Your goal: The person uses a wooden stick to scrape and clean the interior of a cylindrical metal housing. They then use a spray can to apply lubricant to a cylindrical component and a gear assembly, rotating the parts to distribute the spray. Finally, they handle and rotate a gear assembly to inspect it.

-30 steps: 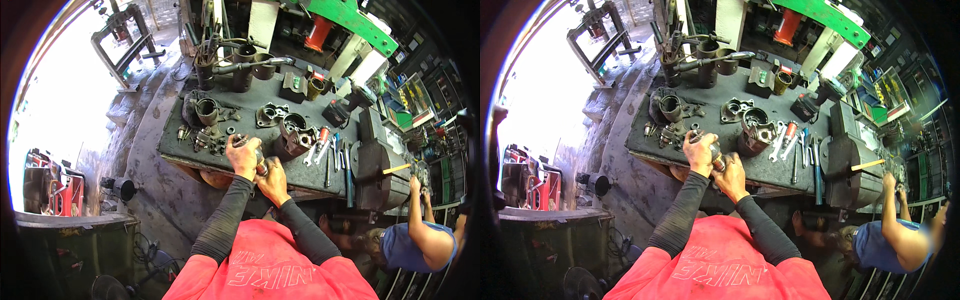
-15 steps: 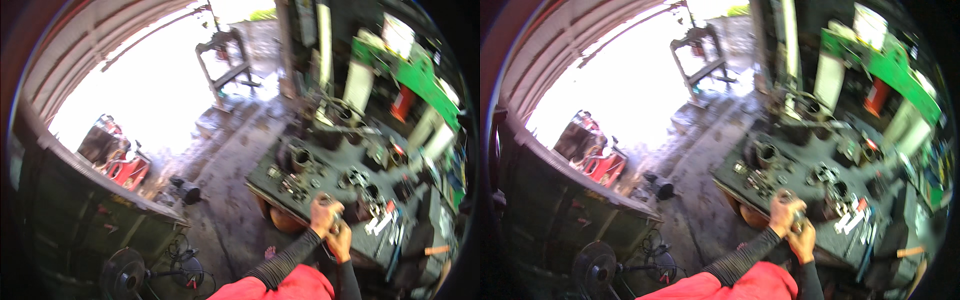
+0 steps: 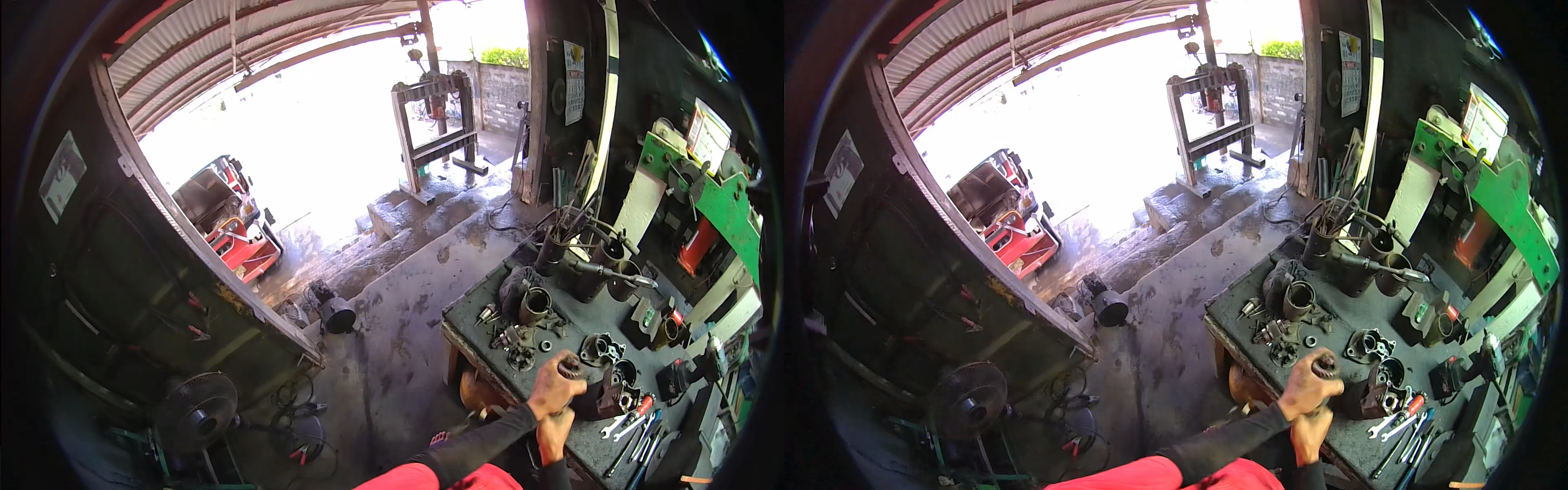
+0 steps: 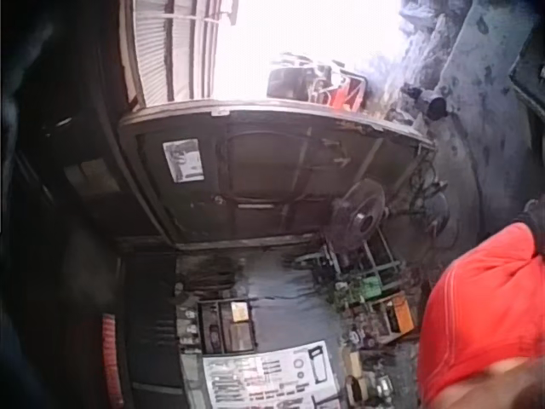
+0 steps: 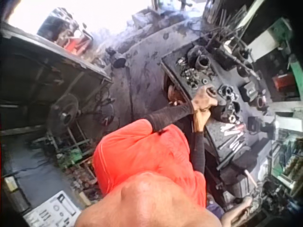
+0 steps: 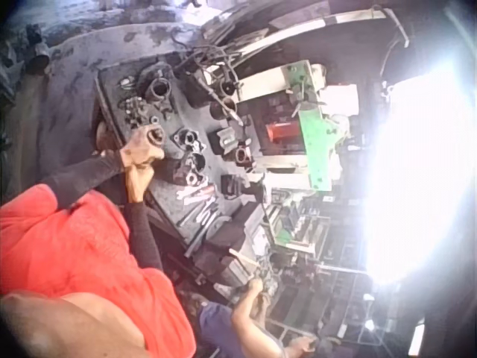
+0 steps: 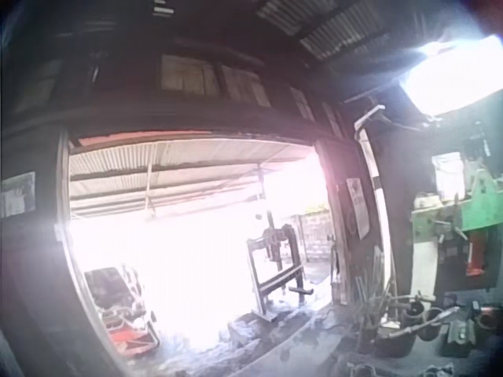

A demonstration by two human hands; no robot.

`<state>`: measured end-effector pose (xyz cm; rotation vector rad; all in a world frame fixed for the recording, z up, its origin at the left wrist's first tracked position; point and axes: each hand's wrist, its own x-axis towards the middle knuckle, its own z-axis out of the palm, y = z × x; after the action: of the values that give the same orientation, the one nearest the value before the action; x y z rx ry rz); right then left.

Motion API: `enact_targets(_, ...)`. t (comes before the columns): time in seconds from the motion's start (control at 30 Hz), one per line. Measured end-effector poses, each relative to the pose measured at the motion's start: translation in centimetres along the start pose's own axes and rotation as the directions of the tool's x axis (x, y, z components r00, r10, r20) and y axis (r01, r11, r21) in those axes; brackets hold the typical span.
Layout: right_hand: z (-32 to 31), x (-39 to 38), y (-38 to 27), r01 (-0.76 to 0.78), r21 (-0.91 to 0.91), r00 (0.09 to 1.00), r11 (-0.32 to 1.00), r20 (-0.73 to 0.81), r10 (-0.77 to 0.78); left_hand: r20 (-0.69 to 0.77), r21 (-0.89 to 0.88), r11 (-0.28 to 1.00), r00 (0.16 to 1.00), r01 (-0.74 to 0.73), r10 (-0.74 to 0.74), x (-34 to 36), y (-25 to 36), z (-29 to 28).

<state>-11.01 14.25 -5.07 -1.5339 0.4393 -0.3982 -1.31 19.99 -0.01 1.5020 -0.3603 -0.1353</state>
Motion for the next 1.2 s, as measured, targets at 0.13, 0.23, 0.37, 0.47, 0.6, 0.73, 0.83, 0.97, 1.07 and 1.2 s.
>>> enact_targets(0.13, -1.3, -3.5, -2.9, -0.673, 0.449, 0.722, 0.587, 0.570, 0.392, 0.672, -0.675, 0.412, 0.740, 0.612, 0.003, -1.0, 0.6, -2.9)
enact_targets(0.23, -1.5, -0.9, -2.5, -0.277, -0.018, 0.929, 0.961, 0.251, 0.272, 0.328, -0.479, 0.824, 0.933, 0.302, -0.151, 0.4, -1.2, -1.8)
enact_targets(0.37, -0.5, 3.9, 2.5, 0.164, -0.634, 0.965, 0.755, -0.056, -0.257, -0.334, -0.142, 0.960, 0.902, 0.240, -0.274, 2.3, -6.0, 1.8)
enact_targets(0.47, -1.6, 3.4, 4.3, 0.322, -0.732, 0.903, 0.600, 0.048, -0.426, -0.347, -0.194, 0.950, 0.889, 0.245, -0.300, 2.0, -8.3, 2.2)
enact_targets(0.6, -2.7, 0.9, 2.1, 0.289, -0.533, 0.955, 0.795, 0.101, -0.279, -0.302, -0.352, 0.902, 0.882, 0.249, -0.361, 0.8, -7.7, 1.1)
enact_targets(0.73, -2.1, 0.4, -0.6, 0.163, -0.410, 0.985, 0.897, 0.013, -0.173, -0.237, -0.575, 0.779, 0.861, 0.249, -0.450, 0.7, -6.0, 0.0)
enact_targets(0.83, -1.9, 0.1, -0.6, 0.004, -0.110, 0.997, 0.994, 0.076, 0.005, -0.214, -0.653, 0.727, 0.869, 0.212, -0.446, 0.4, -5.4, -0.4)
enact_targets(0.97, -2.9, -0.5, 0.2, -0.072, -0.210, 0.996, 0.975, 0.043, 0.083, -0.023, -0.668, 0.678, 0.902, 0.307, -0.431, -0.1, -4.3, -1.1)
enact_targets(1.07, -4.1, -0.3, 0.0, 0.276, -0.517, 0.957, 0.810, 0.223, -0.184, -0.020, -0.640, 0.717, 0.926, 0.277, -0.376, -0.4, -3.1, -2.0)
enact_targets(1.2, -3.5, -0.3, -1.0, 0.299, -0.688, 0.953, 0.661, 0.255, -0.166, -0.006, -0.668, 0.690, 0.925, 0.279, -0.381, -0.7, -1.7, -2.2)
